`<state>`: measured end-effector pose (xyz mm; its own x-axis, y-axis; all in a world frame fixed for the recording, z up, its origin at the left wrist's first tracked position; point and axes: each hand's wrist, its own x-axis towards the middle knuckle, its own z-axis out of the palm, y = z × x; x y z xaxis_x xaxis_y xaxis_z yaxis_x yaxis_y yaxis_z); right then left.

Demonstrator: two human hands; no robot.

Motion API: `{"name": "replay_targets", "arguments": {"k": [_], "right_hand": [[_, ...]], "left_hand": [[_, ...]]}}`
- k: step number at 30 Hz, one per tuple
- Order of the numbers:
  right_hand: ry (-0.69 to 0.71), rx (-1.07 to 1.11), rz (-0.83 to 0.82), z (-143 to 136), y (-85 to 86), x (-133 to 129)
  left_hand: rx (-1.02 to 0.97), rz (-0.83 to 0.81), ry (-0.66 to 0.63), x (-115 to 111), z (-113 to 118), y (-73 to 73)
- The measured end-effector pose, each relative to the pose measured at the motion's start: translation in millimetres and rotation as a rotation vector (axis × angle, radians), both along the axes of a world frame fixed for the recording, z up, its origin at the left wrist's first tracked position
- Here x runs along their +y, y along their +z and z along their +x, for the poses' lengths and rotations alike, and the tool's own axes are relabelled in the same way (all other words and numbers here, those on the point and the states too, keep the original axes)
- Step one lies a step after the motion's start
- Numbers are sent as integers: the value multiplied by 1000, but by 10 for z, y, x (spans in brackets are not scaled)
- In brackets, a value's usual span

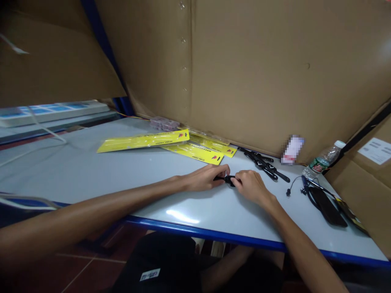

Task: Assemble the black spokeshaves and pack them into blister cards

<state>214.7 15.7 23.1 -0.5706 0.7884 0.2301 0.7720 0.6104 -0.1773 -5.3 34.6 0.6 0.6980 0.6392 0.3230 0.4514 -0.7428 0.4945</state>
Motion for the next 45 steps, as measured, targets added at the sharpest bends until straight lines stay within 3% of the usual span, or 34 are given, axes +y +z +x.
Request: {"name": "replay_targets", "arguments": {"k": [3, 6, 9, 13, 20, 27, 35, 40, 45], "right_hand": [[-67, 98, -40, -5, -20, 24], [29, 228, -87, 72, 38, 51], [134, 188, -127, 163, 100, 70], [155, 111, -114, 218, 118, 88], [128, 40, -54, 117, 70, 57], [-138, 78, 1, 31, -37, 74], [-75, 40, 23, 76, 21, 55], [-88, 125, 125, 165, 60, 84], [-50, 0, 37, 273, 149, 35]], "left_hand": [[3, -2, 8, 3, -3, 1], [11, -7, 8, 2, -5, 7], [22, -15, 15, 3, -7, 9], [6, -28, 19, 12, -10, 6], [10, -19, 3, 20, -5, 10], [40, -26, 30, 14, -7, 31], [40, -20, 47, 15, -6, 6], [-10, 34, 56, 30, -24, -66], [-10, 75, 78, 58, -43, -127]]}}
